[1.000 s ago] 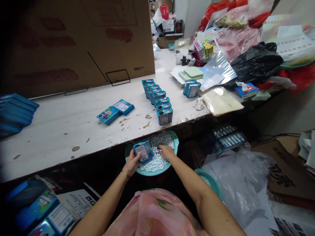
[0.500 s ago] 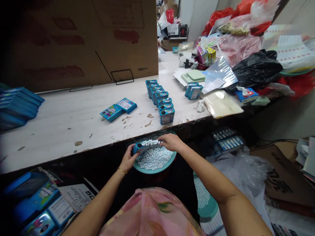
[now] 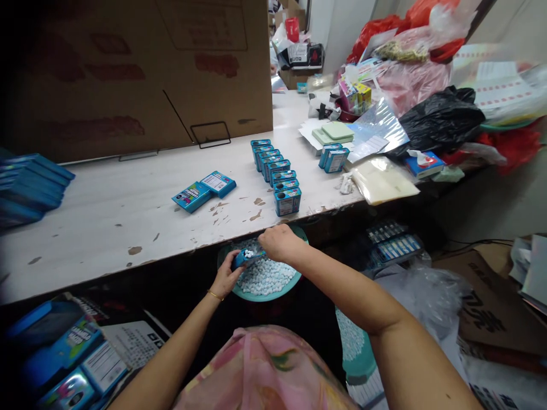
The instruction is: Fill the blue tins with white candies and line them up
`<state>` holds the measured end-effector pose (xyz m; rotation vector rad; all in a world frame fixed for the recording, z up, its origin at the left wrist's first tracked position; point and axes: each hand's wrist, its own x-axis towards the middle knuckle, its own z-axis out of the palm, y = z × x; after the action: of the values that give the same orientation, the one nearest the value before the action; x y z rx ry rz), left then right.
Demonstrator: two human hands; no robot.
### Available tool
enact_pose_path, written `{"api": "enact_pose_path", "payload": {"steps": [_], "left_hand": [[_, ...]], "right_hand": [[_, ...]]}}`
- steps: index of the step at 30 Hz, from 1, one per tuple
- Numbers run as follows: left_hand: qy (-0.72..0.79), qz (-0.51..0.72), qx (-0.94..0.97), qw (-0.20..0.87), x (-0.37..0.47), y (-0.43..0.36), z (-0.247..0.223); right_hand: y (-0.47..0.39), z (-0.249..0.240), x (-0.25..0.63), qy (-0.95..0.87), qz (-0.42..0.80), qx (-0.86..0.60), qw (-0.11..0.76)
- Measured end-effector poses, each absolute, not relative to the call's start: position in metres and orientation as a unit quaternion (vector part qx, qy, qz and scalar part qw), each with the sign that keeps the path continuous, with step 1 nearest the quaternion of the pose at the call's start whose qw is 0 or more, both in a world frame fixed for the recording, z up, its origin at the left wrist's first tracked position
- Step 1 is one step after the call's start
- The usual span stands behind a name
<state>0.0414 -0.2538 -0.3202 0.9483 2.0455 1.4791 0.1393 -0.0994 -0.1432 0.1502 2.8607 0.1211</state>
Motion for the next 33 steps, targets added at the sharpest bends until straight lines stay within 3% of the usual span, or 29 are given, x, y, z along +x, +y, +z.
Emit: {"api": "enact_pose_path", "payload": {"steps": [4,9,13,17,24,29,33], "left_hand": [[0.722,0.571,0.305,0.244,0.035,-0.260,-0.332],[0.678,0.631,0.207,0.315,0.033,-0.262,-0.356],[0.636,0.657,0.148,0.375,0.046,-0.249,-0.361],[0.607,0.666,0.165,0.401,0.054,-0.243,-0.348],[0.654,0.660,0.207,0.307,0.032,-0.278,-0.326],[0.713,0.604,0.267,0.237,0.027,-0.285,-0.330],[0.732,0.574,0.296,0.219,0.036,-0.271,-0.329]], "right_hand": [[-0.071,-0.156,0.166,0.985,0.032,0.091,0.144],[-0.049,-0.227,0.198,0.958,-0.015,0.196,0.210],[-0.075,-0.290,0.183,0.947,-0.113,0.238,0.185],[-0.088,-0.315,0.168,0.941,-0.154,0.255,0.163],[-0.064,-0.290,0.188,0.907,-0.310,0.272,0.087],[-0.056,-0.236,0.190,0.928,-0.303,0.213,0.045],[-0.062,-0.198,0.178,0.953,-0.246,0.164,0.072]]}}
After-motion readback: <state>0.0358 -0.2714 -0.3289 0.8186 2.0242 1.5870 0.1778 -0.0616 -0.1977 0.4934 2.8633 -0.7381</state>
